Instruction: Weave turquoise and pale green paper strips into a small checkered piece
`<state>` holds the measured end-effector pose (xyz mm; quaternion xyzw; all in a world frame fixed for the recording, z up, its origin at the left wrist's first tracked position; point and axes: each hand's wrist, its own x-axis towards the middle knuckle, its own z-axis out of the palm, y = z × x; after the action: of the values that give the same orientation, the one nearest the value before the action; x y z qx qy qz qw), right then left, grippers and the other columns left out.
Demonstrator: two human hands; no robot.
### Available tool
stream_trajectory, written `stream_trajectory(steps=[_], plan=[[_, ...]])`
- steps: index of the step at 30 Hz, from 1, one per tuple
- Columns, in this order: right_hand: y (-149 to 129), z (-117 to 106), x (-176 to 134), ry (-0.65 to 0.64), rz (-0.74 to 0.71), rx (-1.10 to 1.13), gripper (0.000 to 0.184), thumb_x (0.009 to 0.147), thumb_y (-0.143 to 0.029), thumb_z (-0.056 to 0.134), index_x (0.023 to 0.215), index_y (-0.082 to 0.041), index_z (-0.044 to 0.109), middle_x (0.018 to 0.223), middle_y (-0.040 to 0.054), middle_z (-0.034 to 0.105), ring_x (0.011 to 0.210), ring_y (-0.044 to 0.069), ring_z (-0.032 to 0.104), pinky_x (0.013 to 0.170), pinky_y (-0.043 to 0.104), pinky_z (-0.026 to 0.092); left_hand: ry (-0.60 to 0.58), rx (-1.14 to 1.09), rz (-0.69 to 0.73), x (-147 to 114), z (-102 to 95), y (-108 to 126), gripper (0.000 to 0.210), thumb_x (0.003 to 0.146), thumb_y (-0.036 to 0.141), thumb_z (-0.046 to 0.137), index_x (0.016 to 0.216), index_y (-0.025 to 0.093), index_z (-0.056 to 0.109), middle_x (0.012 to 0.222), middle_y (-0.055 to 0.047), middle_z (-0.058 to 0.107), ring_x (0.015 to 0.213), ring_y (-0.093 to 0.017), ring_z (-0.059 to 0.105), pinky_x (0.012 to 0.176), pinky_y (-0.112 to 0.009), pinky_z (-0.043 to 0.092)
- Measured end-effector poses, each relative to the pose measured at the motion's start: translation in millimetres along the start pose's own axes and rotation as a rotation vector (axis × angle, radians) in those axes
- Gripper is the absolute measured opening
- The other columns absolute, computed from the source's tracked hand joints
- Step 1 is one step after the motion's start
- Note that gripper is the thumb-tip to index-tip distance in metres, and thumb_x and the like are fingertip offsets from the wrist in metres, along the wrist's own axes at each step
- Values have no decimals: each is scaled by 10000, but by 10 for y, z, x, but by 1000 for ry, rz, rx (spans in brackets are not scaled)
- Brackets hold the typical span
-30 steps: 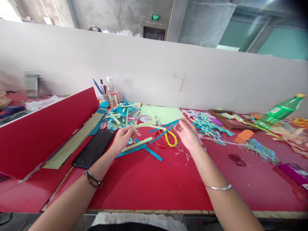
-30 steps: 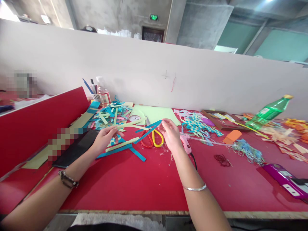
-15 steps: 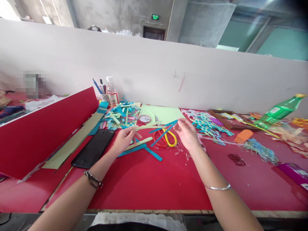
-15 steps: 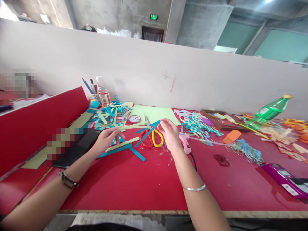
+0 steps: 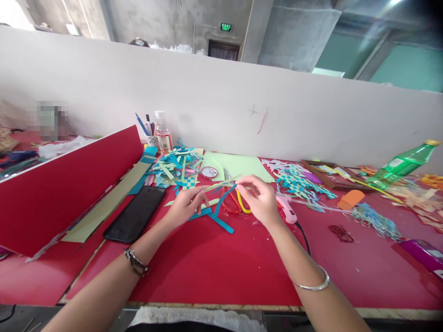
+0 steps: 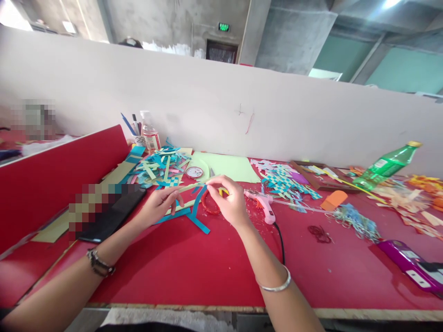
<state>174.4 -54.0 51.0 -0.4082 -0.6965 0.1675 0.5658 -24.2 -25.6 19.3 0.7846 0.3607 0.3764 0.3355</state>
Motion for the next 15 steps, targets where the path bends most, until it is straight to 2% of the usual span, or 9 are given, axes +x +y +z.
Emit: stream_trajectory(steps=[3, 6, 11, 15], plan=[[-150, 16, 62, -80, -133, -95, 67, 771, -210, 493, 764, -206, 560, 770, 11, 554, 760, 128, 535, 721, 272, 428, 38, 130, 71, 18, -30, 125, 364, 857, 278, 299, 1114, 138, 515, 573, 22, 562, 420, -56, 454, 446, -153, 349], [-301, -8, 129, -139, -188, -151, 71, 775, -188, 482, 758, -204, 550, 797, 13, 534, 791, 128, 528, 748, 276, 419, 69, 211, 118, 34, -109, 265, 366, 858, 256, 283, 1109, 125, 516, 531, 33, 524, 439, -62, 445, 459, -150, 351], [-454, -113, 180, -122, -229, -201, 72, 772, -162, 474, 747, -200, 529, 772, 9, 540, 780, 129, 527, 743, 274, 414, 118, 315, 174, -3, -297, 415, 355, 854, 251, 296, 1124, 158, 506, 564, 35, 534, 463, -60, 452, 486, -142, 361], [-523, -135, 158, -81, -220, -203, 70, 771, -166, 469, 761, -191, 533, 748, 4, 544, 721, 116, 523, 707, 257, 417, 134, 351, 196, -56, -357, 495, 348, 854, 251, 299, 1118, 172, 513, 549, 41, 527, 464, -59, 453, 500, -139, 361]])
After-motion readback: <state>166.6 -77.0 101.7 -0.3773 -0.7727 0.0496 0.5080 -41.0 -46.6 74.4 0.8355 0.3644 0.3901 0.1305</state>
